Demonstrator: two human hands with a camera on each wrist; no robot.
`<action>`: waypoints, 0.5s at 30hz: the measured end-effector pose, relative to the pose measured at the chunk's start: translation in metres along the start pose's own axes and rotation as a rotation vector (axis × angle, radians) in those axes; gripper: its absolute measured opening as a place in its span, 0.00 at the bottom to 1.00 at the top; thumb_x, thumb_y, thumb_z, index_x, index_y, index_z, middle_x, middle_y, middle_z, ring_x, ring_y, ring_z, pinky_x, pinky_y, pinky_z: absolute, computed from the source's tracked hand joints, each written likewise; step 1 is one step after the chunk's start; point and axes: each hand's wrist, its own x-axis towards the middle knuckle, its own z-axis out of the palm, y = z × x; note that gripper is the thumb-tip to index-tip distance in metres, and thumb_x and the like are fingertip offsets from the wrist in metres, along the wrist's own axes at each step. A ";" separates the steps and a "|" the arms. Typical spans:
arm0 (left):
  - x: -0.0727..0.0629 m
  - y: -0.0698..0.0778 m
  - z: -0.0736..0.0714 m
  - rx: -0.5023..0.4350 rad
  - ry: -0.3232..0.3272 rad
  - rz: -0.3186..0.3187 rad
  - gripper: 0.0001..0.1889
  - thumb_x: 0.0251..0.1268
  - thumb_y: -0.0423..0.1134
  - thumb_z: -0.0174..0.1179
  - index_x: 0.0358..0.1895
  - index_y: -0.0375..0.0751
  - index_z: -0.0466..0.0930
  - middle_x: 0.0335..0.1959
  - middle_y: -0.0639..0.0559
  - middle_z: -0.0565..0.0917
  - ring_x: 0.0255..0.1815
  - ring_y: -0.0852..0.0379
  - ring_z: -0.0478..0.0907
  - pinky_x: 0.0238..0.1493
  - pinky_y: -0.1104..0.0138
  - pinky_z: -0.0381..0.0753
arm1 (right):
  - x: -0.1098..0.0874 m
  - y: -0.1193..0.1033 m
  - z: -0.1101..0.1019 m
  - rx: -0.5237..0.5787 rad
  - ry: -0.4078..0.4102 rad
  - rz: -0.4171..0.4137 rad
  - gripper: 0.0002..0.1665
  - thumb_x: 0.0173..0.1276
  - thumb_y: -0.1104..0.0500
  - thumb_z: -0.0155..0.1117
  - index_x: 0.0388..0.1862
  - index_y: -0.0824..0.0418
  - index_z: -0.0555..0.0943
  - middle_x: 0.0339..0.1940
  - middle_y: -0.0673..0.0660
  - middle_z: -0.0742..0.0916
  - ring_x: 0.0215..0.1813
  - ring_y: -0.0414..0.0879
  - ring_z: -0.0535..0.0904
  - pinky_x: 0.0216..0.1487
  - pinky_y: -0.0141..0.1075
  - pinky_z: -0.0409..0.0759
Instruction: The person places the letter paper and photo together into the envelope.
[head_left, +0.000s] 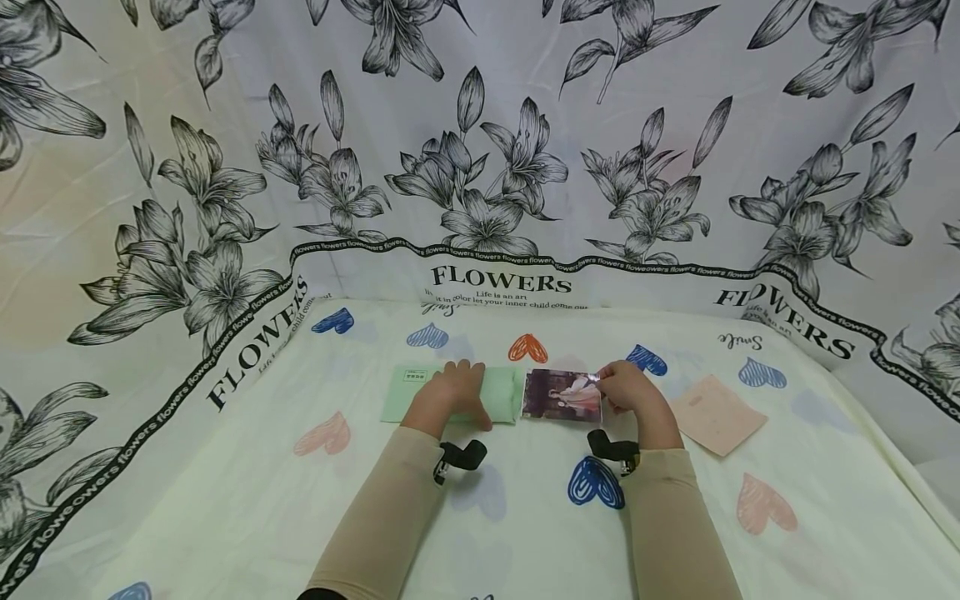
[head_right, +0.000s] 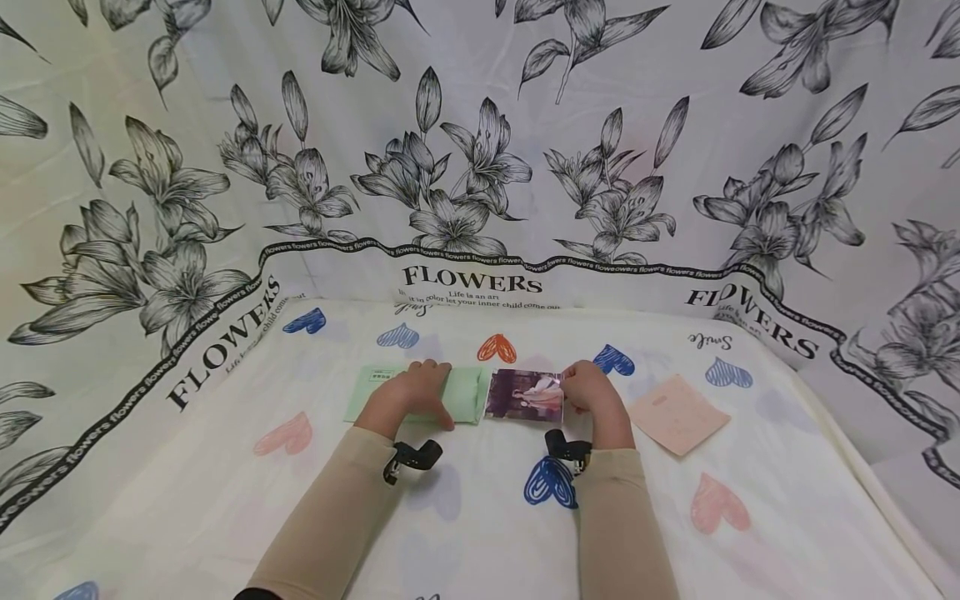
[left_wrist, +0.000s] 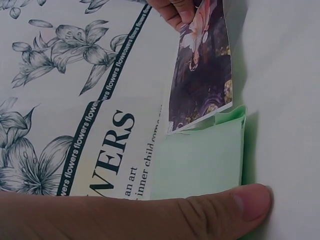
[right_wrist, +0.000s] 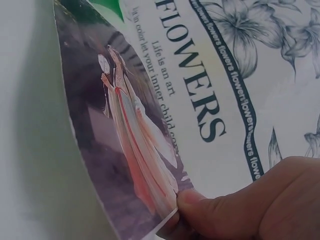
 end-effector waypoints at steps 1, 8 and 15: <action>0.001 0.000 0.001 -0.001 -0.002 -0.001 0.54 0.46 0.55 0.82 0.76 0.40 0.65 0.65 0.40 0.71 0.63 0.41 0.67 0.67 0.45 0.68 | 0.000 0.000 0.000 -0.007 0.000 -0.002 0.15 0.79 0.63 0.54 0.57 0.72 0.76 0.40 0.61 0.79 0.35 0.50 0.75 0.35 0.37 0.78; 0.004 -0.006 0.005 -0.007 -0.017 0.014 0.54 0.47 0.56 0.80 0.78 0.42 0.63 0.66 0.41 0.70 0.62 0.43 0.66 0.62 0.48 0.73 | 0.000 -0.003 0.000 0.009 0.008 -0.029 0.16 0.79 0.62 0.54 0.58 0.71 0.76 0.43 0.62 0.80 0.38 0.51 0.75 0.36 0.38 0.79; 0.005 -0.009 0.004 -0.029 -0.048 0.028 0.52 0.49 0.56 0.80 0.77 0.42 0.65 0.71 0.40 0.66 0.68 0.42 0.64 0.64 0.47 0.71 | -0.002 -0.009 0.004 -0.040 0.010 -0.066 0.15 0.77 0.63 0.56 0.56 0.72 0.78 0.41 0.63 0.83 0.34 0.50 0.75 0.35 0.38 0.79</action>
